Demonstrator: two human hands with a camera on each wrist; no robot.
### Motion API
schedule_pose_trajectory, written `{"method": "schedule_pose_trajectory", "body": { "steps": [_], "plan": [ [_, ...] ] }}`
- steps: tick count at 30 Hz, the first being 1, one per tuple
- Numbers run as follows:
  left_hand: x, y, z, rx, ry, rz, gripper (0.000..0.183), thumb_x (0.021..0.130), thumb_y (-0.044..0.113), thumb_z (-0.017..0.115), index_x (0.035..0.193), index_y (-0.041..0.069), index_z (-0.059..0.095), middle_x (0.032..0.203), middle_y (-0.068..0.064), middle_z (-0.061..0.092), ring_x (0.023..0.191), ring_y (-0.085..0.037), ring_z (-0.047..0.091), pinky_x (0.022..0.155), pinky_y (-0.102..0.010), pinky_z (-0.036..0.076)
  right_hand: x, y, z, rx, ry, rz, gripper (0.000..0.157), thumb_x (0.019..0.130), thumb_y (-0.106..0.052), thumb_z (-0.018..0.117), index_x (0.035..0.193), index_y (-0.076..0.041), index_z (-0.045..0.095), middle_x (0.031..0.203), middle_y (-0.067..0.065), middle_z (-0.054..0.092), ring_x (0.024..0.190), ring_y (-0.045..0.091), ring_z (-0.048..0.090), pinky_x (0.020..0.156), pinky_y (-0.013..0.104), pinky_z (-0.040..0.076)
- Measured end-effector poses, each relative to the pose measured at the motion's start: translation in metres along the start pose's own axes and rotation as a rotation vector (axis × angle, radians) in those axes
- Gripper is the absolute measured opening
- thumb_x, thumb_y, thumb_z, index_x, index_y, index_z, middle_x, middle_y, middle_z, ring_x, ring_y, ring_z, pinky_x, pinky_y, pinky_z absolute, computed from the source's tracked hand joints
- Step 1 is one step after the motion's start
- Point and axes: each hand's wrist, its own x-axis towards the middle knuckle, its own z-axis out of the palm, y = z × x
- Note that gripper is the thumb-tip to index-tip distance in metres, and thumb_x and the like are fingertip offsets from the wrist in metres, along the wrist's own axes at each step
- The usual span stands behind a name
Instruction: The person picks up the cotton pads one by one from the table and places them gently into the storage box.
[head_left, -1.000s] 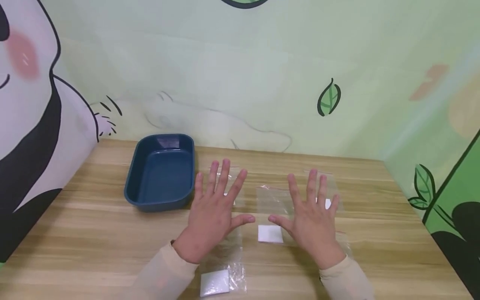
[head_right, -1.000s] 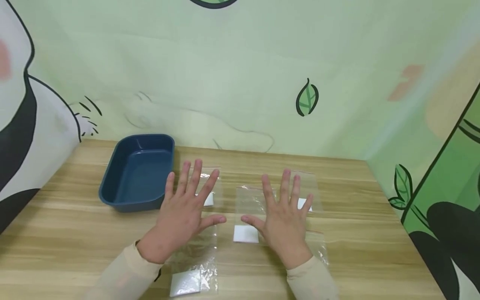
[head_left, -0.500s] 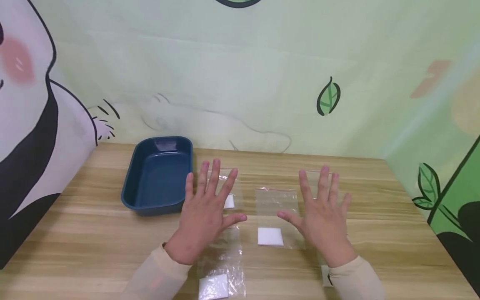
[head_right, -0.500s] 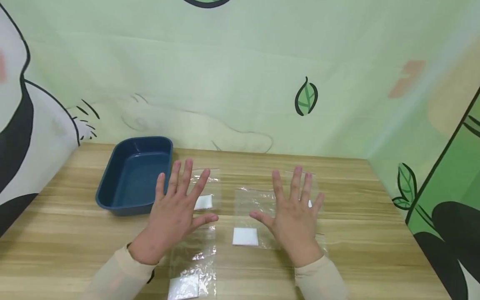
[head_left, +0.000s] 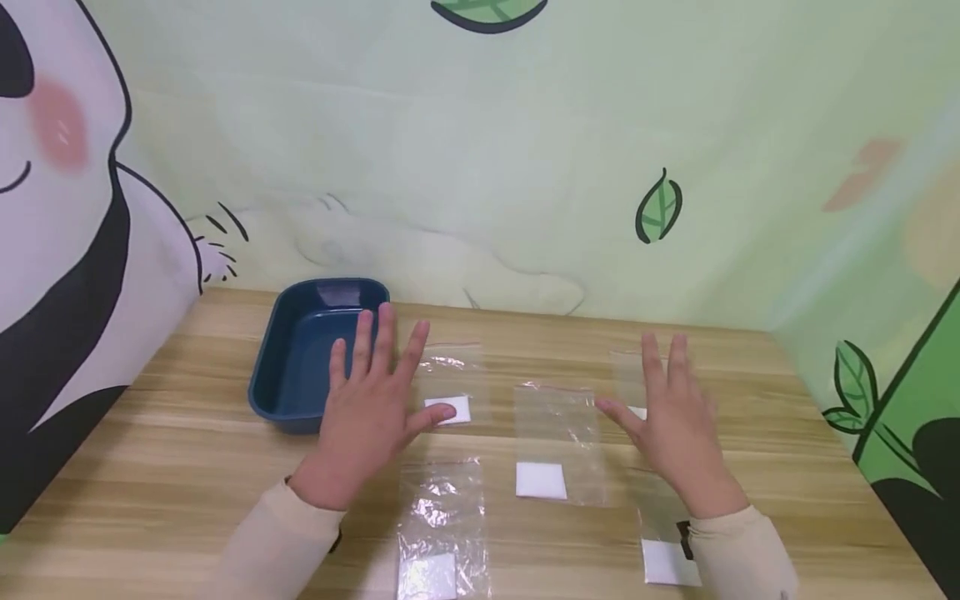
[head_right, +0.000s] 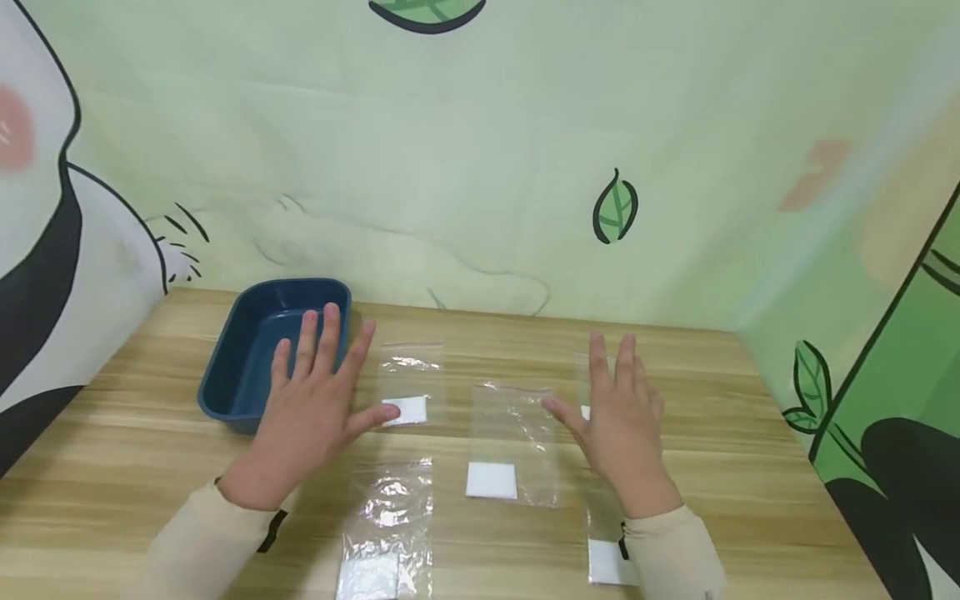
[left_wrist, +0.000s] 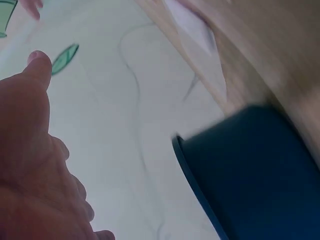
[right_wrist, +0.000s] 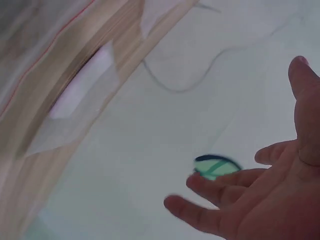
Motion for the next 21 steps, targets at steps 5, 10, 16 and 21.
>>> {"method": "schedule_pose_trajectory", "body": {
  "steps": [5,10,16,21],
  "plan": [
    [0.0,-0.03,-0.006,-0.07,0.032,-0.022,0.104,0.09,0.068,0.06,0.164,0.019,0.006,0.166,-0.018,-0.015,0.15,-0.036,-0.018,0.114,-0.068,0.004,0.011,0.036,-0.006,0.182,-0.095,0.085,0.102,0.098,-0.05,0.063,0.161,-0.003,-0.002,0.162,0.034,0.001,0.144,0.057,0.012,0.108,0.071,0.02],
    [-0.008,-0.065,-0.009,-0.122,0.026,-0.072,0.111,0.09,0.07,0.06,0.164,0.017,-0.004,0.164,-0.018,-0.022,0.149,-0.037,-0.021,0.112,-0.071,0.001,0.015,0.067,-0.007,0.205,-0.154,0.125,0.094,0.102,-0.042,0.06,0.158,0.007,0.003,0.158,0.038,0.012,0.143,0.056,0.015,0.111,0.068,0.019],
    [-0.023,-0.115,-0.01,-0.139,-0.052,-0.161,0.118,0.09,0.072,0.058,0.161,0.008,-0.011,0.161,-0.023,-0.025,0.14,-0.062,0.015,0.105,-0.076,0.013,0.02,0.084,-0.002,0.201,-0.229,0.123,0.086,0.103,-0.039,0.058,0.154,0.015,0.015,0.151,0.044,0.022,0.137,0.061,0.023,0.108,0.069,0.023],
    [-0.025,-0.148,-0.012,-0.163,-0.205,-0.236,0.123,0.091,0.074,0.054,0.155,-0.001,-0.02,0.158,-0.025,-0.029,0.126,-0.071,0.028,0.097,-0.079,0.025,0.024,0.095,0.002,0.154,-0.277,0.098,0.074,0.102,-0.027,0.061,0.147,0.02,0.027,0.144,0.046,0.032,0.13,0.063,0.033,0.104,0.069,0.03]
  ]
}}
